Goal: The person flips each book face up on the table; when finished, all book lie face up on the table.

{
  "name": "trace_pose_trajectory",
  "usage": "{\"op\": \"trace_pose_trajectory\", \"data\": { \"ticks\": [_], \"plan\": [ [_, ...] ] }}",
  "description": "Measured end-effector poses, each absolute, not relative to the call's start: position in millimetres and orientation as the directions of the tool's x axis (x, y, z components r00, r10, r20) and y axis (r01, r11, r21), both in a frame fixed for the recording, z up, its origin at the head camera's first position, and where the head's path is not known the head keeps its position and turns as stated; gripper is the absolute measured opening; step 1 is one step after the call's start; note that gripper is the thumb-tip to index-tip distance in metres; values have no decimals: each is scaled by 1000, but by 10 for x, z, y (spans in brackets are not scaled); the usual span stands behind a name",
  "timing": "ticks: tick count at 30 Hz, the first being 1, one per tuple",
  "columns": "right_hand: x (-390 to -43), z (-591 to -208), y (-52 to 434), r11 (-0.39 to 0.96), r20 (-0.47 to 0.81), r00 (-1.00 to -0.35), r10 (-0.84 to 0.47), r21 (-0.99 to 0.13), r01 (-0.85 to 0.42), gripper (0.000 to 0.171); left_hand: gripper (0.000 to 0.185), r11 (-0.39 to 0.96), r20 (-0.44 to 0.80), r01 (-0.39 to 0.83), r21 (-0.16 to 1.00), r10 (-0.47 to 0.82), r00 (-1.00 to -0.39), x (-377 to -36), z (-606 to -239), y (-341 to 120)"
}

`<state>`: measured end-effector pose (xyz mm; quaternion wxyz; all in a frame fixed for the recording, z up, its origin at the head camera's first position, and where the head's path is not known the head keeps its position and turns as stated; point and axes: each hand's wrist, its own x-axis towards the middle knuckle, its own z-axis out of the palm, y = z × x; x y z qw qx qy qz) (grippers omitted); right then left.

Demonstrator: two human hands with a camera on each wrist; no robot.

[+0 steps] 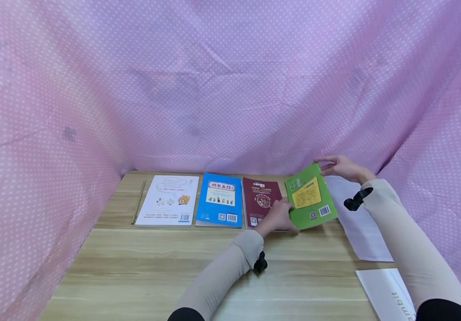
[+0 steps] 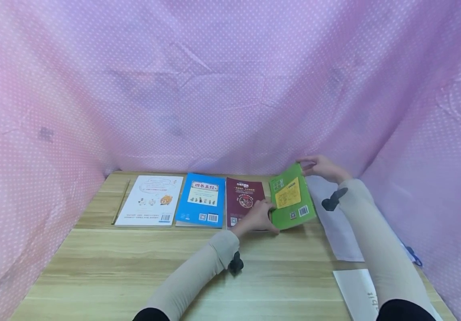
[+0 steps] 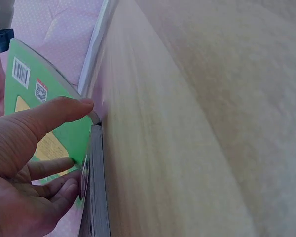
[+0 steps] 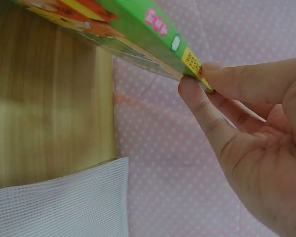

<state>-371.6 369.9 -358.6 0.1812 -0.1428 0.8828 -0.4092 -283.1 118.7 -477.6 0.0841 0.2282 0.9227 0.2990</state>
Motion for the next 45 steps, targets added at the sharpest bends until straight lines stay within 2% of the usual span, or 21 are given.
{"op": "trace_pose_trajectory", "data": {
  "ticks": [6, 13, 22, 32, 38, 45],
  "plan": [
    [-3715, -3503, 3629, 650, -221, -889, -400, -752, -106, 66, 78, 698, -17, 365, 616, 475, -880, -2827, -4776, 1193],
    [-3740, -3459, 3578, 667, -230, -892, -389, -738, -101, 65, 88, 656, -24, 351, 669, 490, -871, -2808, -4782, 1203],
    [-3780, -3430, 3463, 701, -241, -900, -364, -707, -94, 65, 81, 548, -22, 323, 772, 530, -848, -2787, -4808, 1222],
    [-3792, -3463, 3356, 668, -226, -896, -383, -737, -101, 66, 83, 514, -18, 313, 799, 540, -841, -2793, -4845, 1187],
    [-3779, -3482, 3311, 646, -206, -891, -404, -754, -118, 65, 80, 390, 1, 264, 882, 558, -830, -2804, -4744, 1122],
    [-3794, -3492, 3293, 599, -179, -881, -438, -789, -137, 63, 77, 224, 55, 219, 950, 569, -820, -2803, -4430, 1019]
  ]
}}
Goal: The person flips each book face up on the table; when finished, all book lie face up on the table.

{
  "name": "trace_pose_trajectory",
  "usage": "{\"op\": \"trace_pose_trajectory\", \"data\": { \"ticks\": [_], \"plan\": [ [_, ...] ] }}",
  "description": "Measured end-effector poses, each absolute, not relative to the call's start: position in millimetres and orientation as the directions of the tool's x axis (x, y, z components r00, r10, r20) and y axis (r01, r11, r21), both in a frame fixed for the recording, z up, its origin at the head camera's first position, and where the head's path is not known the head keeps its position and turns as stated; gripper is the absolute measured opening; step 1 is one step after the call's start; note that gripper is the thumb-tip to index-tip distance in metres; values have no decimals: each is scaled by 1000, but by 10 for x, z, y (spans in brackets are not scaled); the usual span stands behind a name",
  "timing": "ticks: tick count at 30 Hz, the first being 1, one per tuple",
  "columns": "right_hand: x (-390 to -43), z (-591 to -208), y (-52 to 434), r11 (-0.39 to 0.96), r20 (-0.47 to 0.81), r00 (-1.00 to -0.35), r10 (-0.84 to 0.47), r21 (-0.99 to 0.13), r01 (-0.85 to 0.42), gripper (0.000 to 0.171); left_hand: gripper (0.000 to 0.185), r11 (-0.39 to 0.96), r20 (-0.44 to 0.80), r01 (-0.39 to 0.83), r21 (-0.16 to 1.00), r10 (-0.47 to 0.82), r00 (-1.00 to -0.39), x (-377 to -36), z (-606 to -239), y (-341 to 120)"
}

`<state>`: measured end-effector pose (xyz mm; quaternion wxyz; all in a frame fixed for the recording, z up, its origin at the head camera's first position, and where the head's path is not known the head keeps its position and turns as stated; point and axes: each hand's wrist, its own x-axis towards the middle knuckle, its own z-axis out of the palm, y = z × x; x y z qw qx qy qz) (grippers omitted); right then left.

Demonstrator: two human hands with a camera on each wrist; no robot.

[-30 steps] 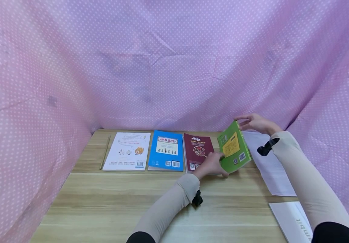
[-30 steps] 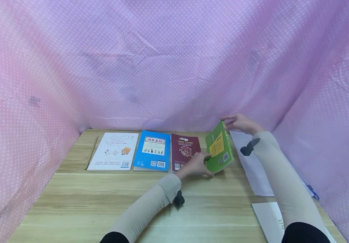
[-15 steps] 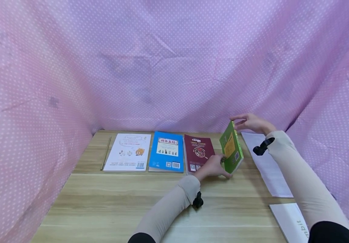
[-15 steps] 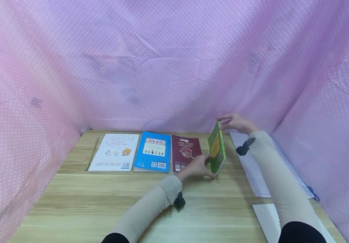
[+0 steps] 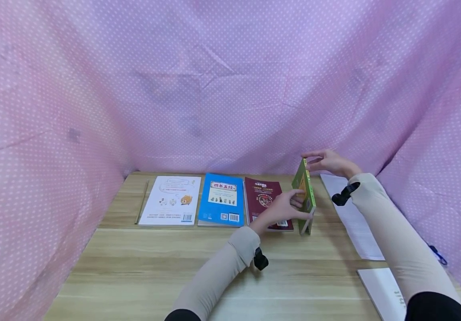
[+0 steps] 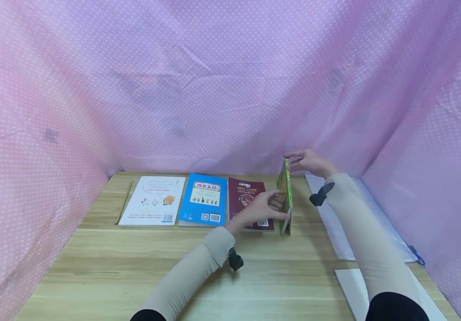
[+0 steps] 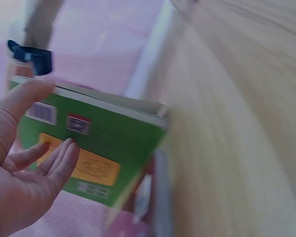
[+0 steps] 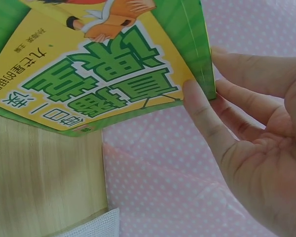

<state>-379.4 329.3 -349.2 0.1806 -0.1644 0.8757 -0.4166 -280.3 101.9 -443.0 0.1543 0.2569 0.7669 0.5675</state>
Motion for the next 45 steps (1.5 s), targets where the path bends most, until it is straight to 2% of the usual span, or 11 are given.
{"op": "trace_pose_trajectory", "data": {
  "ticks": [7, 15, 29, 35, 45],
  "plan": [
    [-3818, -3518, 3271, 572, -170, -884, -435, -811, -126, 62, 77, 196, 68, 209, 958, 553, -830, -2795, -4227, 984],
    [-3809, -3545, 3227, 542, -169, -886, -431, -834, -104, 63, 74, 198, 88, 213, 957, 500, -861, -2807, -4206, 999],
    [-3794, -3775, 3256, 433, -127, -860, -494, -894, -117, 75, 71, 185, 55, 166, 969, 493, -868, -2778, -4190, 923],
    [-3825, -3906, 3262, 433, -115, -861, -495, -892, -129, 79, 71, 175, 55, 163, 971, 501, -864, -2765, -4170, 878],
    [-3835, -4110, 3256, 448, -166, -858, -487, -890, -82, 84, 69, 176, 33, 142, 974, 508, -861, -2762, -4168, 808]
  ]
}}
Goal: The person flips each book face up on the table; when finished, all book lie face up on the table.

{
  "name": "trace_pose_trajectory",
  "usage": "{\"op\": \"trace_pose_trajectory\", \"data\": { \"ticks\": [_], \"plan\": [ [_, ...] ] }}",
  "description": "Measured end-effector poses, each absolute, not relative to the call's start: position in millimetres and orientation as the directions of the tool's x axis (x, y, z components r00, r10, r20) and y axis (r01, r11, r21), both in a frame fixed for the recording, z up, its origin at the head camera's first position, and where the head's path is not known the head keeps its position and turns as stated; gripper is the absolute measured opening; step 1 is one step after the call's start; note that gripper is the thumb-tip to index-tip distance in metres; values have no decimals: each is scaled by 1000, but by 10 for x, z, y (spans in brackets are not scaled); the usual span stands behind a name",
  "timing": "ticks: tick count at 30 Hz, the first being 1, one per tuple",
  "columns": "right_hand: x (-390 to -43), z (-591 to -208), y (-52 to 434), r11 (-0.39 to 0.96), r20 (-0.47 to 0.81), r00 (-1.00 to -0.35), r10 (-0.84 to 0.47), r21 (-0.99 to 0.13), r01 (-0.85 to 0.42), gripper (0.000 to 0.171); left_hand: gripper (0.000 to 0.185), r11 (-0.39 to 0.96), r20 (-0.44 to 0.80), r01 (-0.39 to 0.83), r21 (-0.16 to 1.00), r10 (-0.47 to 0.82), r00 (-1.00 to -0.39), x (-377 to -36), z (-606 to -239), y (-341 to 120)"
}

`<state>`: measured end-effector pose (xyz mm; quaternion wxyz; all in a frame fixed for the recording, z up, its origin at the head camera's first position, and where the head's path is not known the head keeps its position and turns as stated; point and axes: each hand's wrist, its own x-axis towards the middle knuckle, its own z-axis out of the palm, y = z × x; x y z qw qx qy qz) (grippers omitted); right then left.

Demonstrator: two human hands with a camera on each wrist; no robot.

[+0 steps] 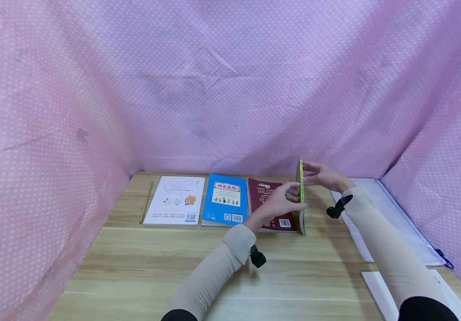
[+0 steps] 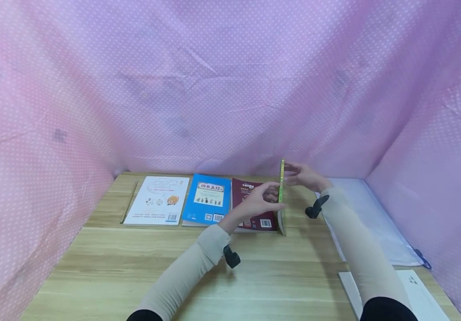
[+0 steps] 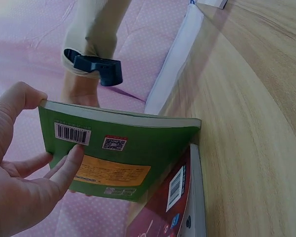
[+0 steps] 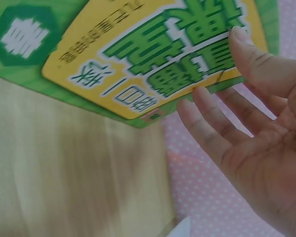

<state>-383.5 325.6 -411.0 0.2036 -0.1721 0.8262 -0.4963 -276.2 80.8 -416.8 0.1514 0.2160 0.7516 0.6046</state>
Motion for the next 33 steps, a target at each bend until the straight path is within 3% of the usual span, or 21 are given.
{"op": "trace_pose_trajectory", "data": {
  "ticks": [11, 33],
  "plan": [
    [-3875, -4430, 3211, 444, -197, -856, -479, -895, -42, 81, 65, 158, 57, 163, 974, 526, -849, -2804, -4260, 677],
    [-3865, -4550, 3108, 502, -248, -835, -491, -864, -38, 81, 66, 131, 8, 86, 988, 507, -862, -2757, -4307, 470]
  ]
}}
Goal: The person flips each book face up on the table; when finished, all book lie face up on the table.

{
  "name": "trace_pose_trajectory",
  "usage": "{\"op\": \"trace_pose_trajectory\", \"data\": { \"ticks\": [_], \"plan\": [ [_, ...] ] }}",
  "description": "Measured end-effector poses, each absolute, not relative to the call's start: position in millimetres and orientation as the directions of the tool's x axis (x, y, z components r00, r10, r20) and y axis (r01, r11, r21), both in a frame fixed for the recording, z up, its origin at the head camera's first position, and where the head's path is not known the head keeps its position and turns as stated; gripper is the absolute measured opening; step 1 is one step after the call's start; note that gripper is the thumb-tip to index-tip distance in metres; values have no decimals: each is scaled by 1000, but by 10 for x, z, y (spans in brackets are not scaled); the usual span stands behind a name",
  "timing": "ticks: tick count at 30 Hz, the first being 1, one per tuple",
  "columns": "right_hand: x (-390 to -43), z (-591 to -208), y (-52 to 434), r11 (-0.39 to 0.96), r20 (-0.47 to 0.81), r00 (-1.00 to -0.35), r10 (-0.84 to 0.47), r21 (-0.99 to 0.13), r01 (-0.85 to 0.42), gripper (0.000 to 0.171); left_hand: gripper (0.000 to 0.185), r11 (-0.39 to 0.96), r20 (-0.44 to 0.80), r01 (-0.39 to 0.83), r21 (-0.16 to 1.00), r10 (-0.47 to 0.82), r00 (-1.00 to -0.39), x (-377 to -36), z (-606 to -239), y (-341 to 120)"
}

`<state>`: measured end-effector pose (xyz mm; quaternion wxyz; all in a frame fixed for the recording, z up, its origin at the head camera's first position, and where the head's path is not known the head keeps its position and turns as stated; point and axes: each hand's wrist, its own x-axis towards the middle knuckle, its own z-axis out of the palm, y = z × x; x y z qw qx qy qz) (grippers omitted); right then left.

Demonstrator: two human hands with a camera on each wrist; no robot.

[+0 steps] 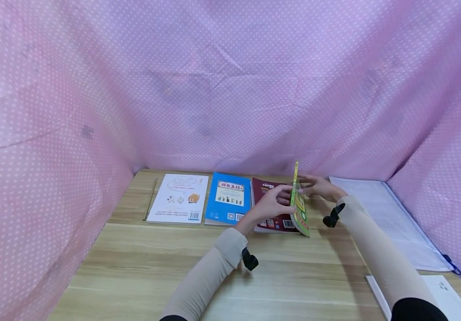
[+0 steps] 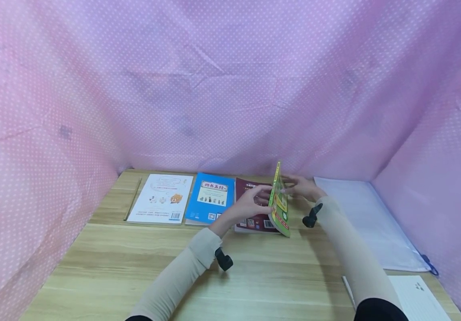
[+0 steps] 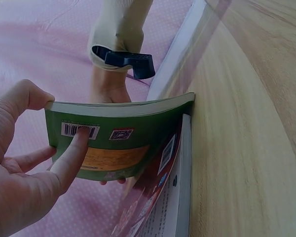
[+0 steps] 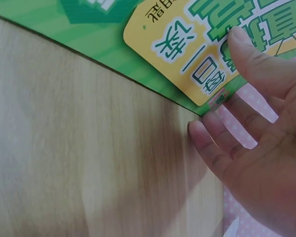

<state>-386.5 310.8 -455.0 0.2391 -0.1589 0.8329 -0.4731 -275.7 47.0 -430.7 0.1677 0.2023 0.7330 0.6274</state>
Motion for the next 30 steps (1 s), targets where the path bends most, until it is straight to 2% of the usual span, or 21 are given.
{"op": "trace_pose_trajectory", "data": {
  "ticks": [13, 30],
  "plan": [
    [-3901, -4562, 3117, 526, -252, -853, -456, -850, -30, 79, 65, 117, 0, 67, 991, 498, -867, -2765, -4370, 470],
    [-3819, -4540, 3298, 557, -236, -859, -455, -827, -68, 81, 66, 60, 5, 44, 997, 539, -842, -2754, -4415, 599]
  ]
}}
